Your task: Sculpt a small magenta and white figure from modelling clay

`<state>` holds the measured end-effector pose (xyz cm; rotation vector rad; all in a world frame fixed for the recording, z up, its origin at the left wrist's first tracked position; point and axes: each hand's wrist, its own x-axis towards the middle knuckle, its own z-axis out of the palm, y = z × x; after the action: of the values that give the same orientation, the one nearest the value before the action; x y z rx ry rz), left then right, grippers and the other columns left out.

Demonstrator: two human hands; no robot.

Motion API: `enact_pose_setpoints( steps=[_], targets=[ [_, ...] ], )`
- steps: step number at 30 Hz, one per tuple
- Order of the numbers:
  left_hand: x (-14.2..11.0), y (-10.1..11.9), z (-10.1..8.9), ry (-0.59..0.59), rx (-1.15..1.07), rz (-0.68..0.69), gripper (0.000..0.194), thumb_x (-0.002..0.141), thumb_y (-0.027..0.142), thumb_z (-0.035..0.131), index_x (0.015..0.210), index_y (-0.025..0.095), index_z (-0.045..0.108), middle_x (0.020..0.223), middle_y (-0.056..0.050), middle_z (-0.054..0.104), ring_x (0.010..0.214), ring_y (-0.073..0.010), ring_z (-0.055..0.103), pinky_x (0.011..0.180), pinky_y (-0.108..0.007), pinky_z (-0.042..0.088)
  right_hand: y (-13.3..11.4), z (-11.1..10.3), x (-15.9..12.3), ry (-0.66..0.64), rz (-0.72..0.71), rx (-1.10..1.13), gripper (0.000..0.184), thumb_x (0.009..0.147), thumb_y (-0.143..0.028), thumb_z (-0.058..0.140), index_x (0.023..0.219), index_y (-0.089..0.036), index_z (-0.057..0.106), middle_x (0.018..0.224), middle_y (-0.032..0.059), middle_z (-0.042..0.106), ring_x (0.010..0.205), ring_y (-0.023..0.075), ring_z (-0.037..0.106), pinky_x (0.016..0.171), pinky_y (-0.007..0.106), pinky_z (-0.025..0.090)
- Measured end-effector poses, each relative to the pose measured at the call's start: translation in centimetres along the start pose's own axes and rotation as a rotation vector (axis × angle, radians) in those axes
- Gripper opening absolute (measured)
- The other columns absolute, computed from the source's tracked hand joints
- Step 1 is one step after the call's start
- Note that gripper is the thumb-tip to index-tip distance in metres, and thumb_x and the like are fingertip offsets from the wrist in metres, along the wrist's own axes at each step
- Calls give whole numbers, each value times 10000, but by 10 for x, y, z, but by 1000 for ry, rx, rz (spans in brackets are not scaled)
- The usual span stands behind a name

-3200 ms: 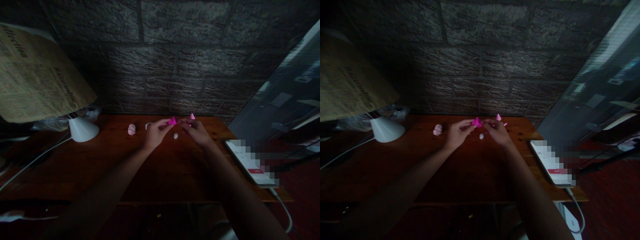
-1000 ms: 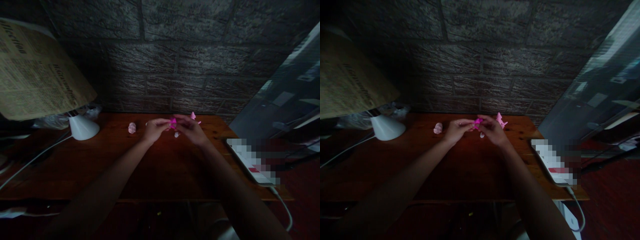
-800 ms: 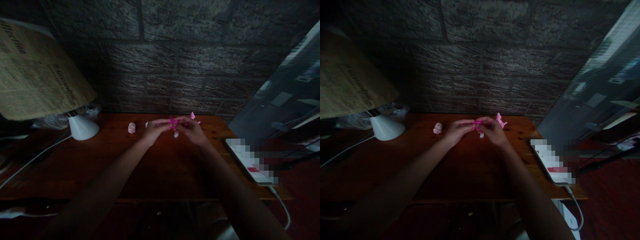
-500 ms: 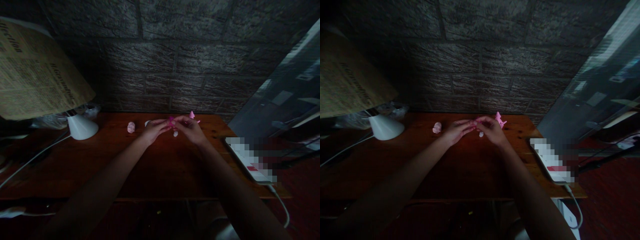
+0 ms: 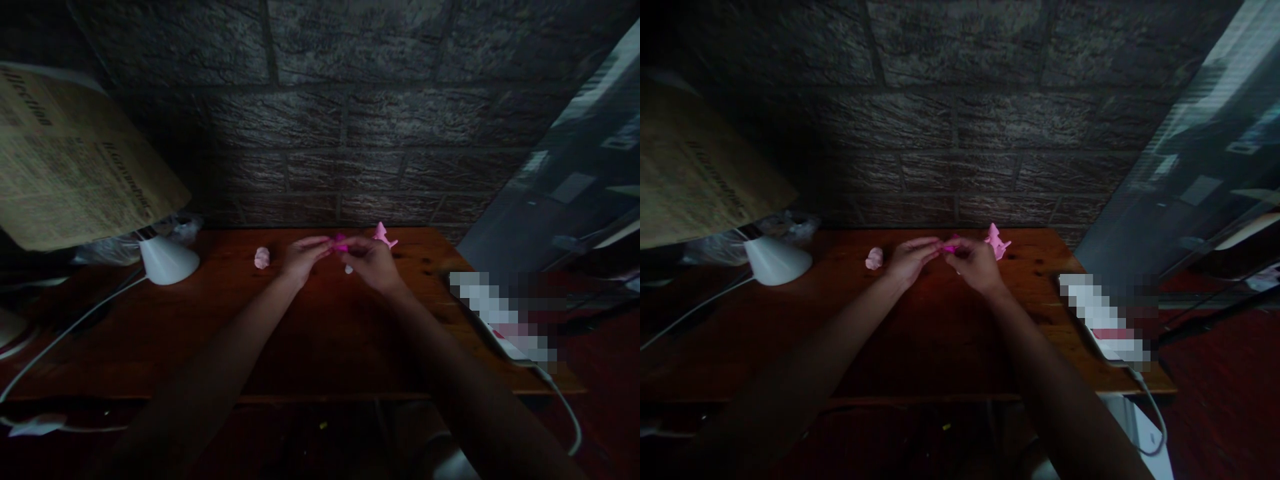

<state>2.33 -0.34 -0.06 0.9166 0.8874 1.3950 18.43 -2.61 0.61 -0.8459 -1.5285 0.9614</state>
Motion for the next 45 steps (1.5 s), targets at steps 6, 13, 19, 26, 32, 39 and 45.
enact_pose_setpoints(
  steps=[6, 13, 19, 26, 32, 39, 45],
  targets=[
    [19, 21, -28, 436, -60, 254, 149, 652, 121, 841, 763, 146, 745, 750, -37, 763, 643, -106, 694, 719, -252, 598, -30, -13, 3, 237, -34, 413, 132, 697, -278, 800, 825, -279, 770, 782, -29, 758, 653, 117, 659, 676, 289, 565],
    [12, 13, -22, 243, 420, 450, 200, 821, 287, 738, 973, 164, 783, 893, -81, 797, 670, -157, 705, 616, -277, 570, -30, -20, 6, 277, 38, 545, 194, 678, -321, 826, 853, -260, 768, 873, -2, 778, 747, 134, 685, 793, 326, 585],
    [26, -3, 14, -62, 1045, 630, 227, 924, 218, 605, 1057, 208, 788, 1101, -106, 786, 1016, -246, 737, 972, -370, 519, -25, -18, 7, 255, 55, 558, 274, 676, -384, 843, 902, -251, 764, 903, 20, 782, 775, 149, 695, 804, 337, 581],
    [31, -14, 16, -87, 1273, 472, 284, 947, 266, 541, 1088, 217, 782, 1099, -125, 784, 982, -288, 737, 936, -367, 491, -21, -24, 9, 215, 90, 615, 293, 701, -421, 820, 934, -251, 766, 995, 34, 790, 883, 183, 734, 897, 363, 583],
    [24, -18, 13, -113, 1201, 412, 281, 900, 343, 641, 1136, 236, 749, 1089, -108, 786, 1009, -282, 726, 942, -369, 500, -23, -17, 5, 128, 120, 648, 318, 674, -338, 857, 975, -270, 783, 1101, 31, 788, 993, 184, 723, 982, 374, 553],
    [-13, 4, 6, -39, 706, 578, 496, 979, 390, 534, 1434, 194, 529, 1480, -150, 567, 1317, -236, 589, 1124, -402, 438, -15, -2, 4, 99, 156, 641, 344, 574, -289, 916, 896, -248, 800, 970, 40, 810, 897, 178, 739, 926, 365, 566],
    [-34, 6, 4, -156, 540, 536, 376, 956, 377, 567, 1287, 231, 670, 1371, -103, 666, 1293, -231, 613, 1129, -407, 463, -11, 15, 6, 152, 275, 575, 382, 537, -345, 938, 849, -207, 764, 869, 43, 802, 842, 178, 751, 867, 335, 578]
  ],
)
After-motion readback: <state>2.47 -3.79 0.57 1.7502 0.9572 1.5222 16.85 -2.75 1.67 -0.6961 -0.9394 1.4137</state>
